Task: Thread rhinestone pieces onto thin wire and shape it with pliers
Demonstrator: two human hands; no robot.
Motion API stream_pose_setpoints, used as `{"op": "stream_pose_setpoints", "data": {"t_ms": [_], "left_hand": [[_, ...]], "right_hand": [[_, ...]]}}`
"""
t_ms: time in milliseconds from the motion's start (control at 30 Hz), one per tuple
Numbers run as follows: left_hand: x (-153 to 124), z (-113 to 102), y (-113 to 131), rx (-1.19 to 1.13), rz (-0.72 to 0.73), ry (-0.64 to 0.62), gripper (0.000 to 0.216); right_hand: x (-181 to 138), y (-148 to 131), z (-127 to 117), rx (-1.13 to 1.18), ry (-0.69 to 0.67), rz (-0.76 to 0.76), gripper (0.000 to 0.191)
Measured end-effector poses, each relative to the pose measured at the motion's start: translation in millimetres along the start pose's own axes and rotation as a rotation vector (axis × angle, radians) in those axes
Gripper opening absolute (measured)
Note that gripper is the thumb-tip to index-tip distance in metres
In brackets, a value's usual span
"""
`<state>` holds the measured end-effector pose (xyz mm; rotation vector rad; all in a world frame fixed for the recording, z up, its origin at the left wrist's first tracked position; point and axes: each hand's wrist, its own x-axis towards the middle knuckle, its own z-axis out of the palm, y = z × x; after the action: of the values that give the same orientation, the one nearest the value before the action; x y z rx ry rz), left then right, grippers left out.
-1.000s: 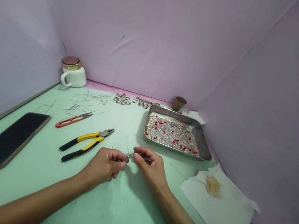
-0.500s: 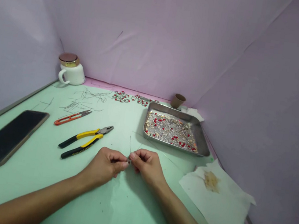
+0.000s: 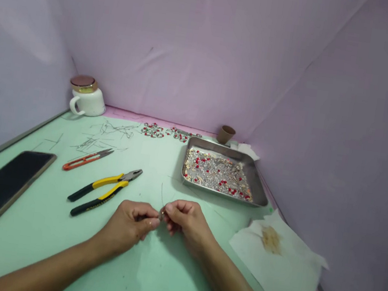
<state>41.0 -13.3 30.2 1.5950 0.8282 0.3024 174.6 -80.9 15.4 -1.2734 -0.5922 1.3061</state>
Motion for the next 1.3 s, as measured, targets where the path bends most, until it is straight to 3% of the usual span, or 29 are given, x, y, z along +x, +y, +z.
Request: {"op": "stream_pose_setpoints", "data": {"t_ms": [133,333,567,767,867,1000,1167,1300], "left_hand": [[4,-4,-6,-0.051,-0.074,0.027,0.017],[10,-11,-12,-0.055,0.100,-0.031,0.022],[7,-8,-9,0.025,0.104,0.037,0.021],[3,-3,-7,-0.104,-0.007,0.115,0.021],[5,-3,-11,-0.201,-0.046,0.096,0.022],[7,-4,-17,-0.237,-0.059,0.067,0.023],[8,-4,-14,-0.172,-0.065,0.101,0.024],[10,-3,-16,-0.156,-0.070,0.107,0.026]], "right_hand": [[3,0,-4,-0.056,0.039,-0.059,0.031],[3,0,-3,-0.173,0.027,-0.079,0.027],[2,-2,3,-0.227,0.077,-0.020,0.028],[1,1,5,-0.210,0.072,-0.036,0.030],[-1,0,4,-0.261,0.029,-0.046,0.028],[1,-24,-18,-0.436,-0.022,-0.083,0.027],[20,-85,-70,-0.933,0.275,-0.359,0.023],[52,-110,-93,-1.115,0.391,-0.395,0.015]]}}
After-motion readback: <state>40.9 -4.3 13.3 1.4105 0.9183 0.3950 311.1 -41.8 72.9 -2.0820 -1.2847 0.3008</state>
